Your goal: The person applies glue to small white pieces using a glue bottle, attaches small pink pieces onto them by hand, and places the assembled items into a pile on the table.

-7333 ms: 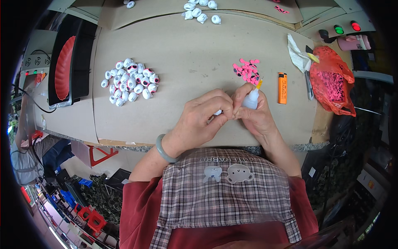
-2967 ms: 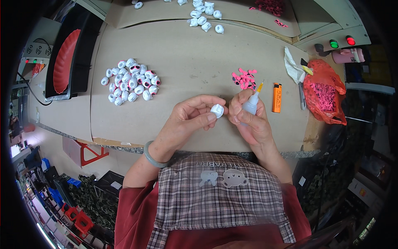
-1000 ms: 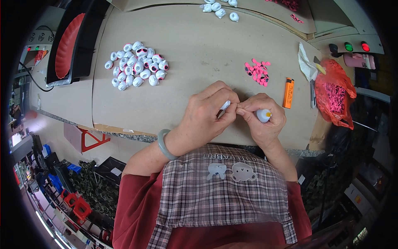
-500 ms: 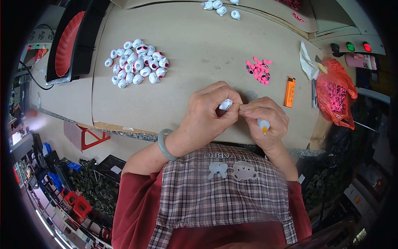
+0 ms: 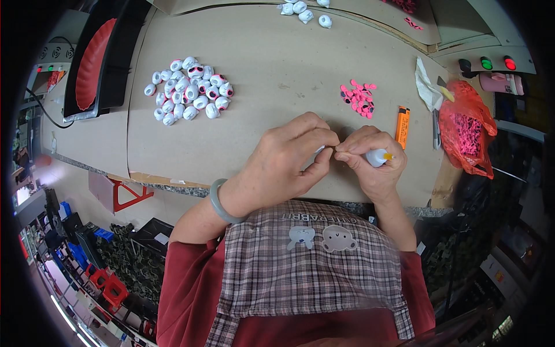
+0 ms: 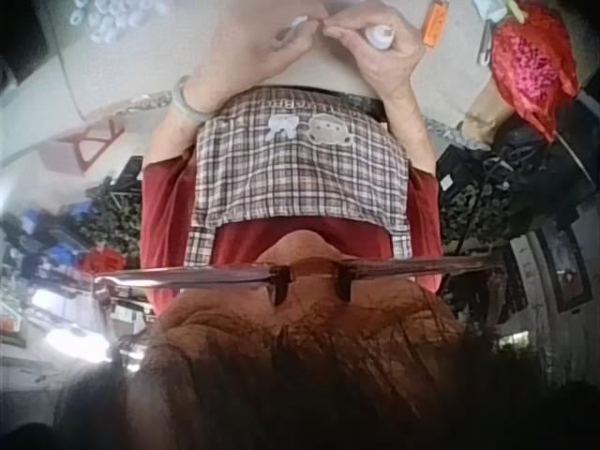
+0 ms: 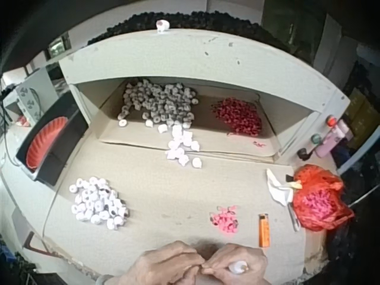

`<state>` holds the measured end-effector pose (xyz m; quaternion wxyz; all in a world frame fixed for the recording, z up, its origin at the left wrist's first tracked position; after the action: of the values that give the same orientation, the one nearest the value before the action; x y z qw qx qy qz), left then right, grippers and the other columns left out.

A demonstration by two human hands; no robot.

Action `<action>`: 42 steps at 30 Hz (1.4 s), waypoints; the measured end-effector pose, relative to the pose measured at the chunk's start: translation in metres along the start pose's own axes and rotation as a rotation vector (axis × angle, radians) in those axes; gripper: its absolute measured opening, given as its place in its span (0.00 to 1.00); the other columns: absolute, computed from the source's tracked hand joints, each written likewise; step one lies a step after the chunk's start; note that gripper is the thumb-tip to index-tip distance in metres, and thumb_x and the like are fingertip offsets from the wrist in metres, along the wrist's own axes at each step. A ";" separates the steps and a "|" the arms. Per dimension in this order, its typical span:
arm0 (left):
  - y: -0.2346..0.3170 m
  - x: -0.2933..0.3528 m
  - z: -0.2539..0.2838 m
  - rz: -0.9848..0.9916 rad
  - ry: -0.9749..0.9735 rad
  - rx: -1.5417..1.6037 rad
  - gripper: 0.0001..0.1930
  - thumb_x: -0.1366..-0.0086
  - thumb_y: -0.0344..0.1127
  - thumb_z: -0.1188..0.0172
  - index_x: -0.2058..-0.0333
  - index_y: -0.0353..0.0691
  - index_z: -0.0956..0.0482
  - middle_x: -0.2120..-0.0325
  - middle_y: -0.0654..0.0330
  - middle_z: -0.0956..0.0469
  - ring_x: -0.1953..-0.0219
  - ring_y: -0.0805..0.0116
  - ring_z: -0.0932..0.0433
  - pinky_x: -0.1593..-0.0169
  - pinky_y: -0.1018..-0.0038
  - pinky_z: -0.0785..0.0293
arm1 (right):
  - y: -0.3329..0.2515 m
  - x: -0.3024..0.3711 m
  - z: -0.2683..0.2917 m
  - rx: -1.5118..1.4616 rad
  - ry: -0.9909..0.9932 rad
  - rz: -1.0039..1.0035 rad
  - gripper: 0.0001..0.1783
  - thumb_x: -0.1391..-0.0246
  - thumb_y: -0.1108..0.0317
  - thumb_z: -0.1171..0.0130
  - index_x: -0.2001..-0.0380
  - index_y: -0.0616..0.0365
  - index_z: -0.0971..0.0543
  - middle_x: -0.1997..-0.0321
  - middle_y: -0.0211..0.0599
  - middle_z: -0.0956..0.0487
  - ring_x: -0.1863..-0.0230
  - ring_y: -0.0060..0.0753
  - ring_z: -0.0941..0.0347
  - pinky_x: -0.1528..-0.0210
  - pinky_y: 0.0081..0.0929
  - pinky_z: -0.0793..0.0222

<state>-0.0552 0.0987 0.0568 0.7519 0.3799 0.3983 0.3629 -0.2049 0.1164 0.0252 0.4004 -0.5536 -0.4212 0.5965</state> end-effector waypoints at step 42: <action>0.004 0.002 -0.005 -0.210 -0.013 -0.234 0.11 0.55 0.18 0.38 0.70 0.35 0.25 0.72 0.58 0.27 0.75 0.65 0.24 0.75 0.73 0.26 | 0.004 -0.002 -0.001 0.033 -0.069 -0.103 0.10 0.56 0.78 0.32 0.70 0.61 0.23 0.70 0.34 0.19 0.69 0.24 0.23 0.66 0.20 0.26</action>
<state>-0.0593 0.1034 0.0574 0.8274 0.2482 0.3860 0.3238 -0.2040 0.1131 0.0218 0.4248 -0.5037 -0.4527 0.6007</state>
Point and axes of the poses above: each hand's wrist, its own x-axis away from the middle knuckle, its own z-axis out of the back of the hand, y = z × x, the point moved 7 cm from there along -x, towards the middle knuckle
